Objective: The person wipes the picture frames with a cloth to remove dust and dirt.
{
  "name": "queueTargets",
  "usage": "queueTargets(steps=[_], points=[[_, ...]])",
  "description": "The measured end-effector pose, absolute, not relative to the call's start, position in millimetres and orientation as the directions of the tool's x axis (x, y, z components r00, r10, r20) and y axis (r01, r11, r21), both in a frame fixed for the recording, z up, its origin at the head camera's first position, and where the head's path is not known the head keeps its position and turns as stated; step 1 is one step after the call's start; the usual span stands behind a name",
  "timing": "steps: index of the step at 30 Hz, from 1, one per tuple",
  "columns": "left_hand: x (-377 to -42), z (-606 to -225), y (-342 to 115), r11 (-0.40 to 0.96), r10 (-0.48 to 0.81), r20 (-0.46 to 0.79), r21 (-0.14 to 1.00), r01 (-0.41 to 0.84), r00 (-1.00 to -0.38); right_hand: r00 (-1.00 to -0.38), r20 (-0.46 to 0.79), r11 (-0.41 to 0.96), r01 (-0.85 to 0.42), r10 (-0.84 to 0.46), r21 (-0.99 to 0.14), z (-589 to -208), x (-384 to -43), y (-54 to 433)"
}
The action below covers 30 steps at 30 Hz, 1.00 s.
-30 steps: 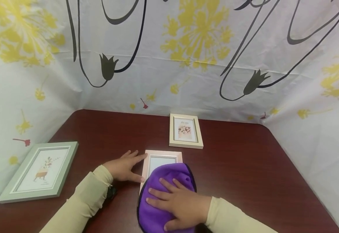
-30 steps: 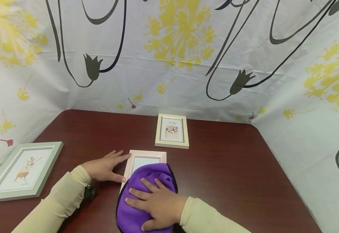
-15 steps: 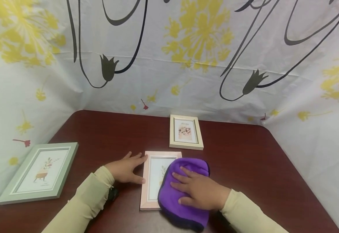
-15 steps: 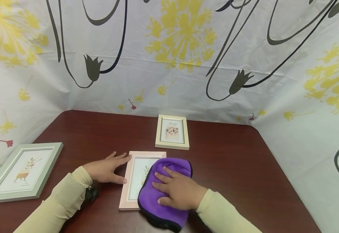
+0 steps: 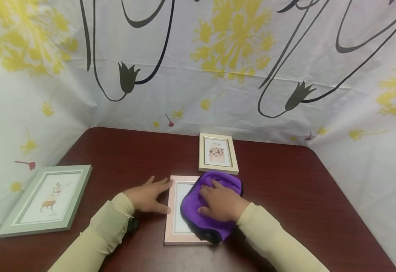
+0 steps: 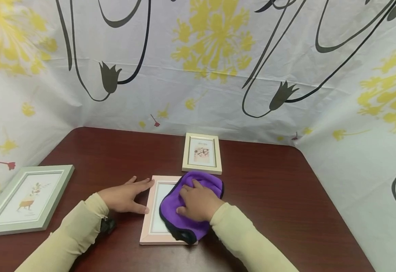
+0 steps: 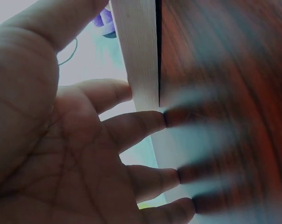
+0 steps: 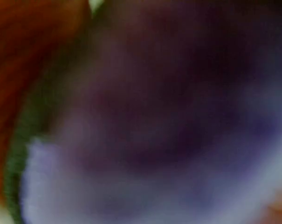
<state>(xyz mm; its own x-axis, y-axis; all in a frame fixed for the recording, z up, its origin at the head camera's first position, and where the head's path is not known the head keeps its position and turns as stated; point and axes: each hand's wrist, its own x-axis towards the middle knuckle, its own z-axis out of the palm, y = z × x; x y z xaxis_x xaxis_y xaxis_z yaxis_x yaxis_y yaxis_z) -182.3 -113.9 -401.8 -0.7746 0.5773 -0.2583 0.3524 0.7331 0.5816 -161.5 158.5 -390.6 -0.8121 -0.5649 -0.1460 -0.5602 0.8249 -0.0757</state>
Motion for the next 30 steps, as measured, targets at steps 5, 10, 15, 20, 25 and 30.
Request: queueTargets(steps=[5, 10, 15, 20, 25, 30], points=[[-184, -402, -106, 0.731, 0.587, -0.263, 0.578, 0.361, -0.766, -0.821, -0.109, 0.826, -0.547, -0.561, -0.134, -385, -154, 168], [-183, -400, -100, 0.745, 0.576, -0.275, 0.565, 0.355, -0.77, -0.774, -0.074, 0.77, -0.608, -0.629, -0.192, -382, -139, 176], [-182, -398, -102, 0.752, 0.565, -0.282, 0.562, 0.344, -0.775, -0.733, -0.105, 0.732, -0.637, -0.672, -0.241, -382, -133, 180], [-181, -398, -105, 0.757, 0.56, -0.288, 0.559, 0.338, -0.777, -0.699, -0.163, 0.715, -0.655, -0.696, -0.244, -392, -143, 178], [-180, -399, -108, 0.761, 0.555, -0.295, 0.557, 0.332, -0.778, -0.688, -0.199, 0.716, -0.663, -0.698, -0.218, -399, -159, 167], [-182, -401, -111, 0.749, 0.562, -0.284, 0.572, 0.333, -0.777, -0.646, -0.244, 0.69, -0.695, -0.723, -0.202, -399, -168, 144]])
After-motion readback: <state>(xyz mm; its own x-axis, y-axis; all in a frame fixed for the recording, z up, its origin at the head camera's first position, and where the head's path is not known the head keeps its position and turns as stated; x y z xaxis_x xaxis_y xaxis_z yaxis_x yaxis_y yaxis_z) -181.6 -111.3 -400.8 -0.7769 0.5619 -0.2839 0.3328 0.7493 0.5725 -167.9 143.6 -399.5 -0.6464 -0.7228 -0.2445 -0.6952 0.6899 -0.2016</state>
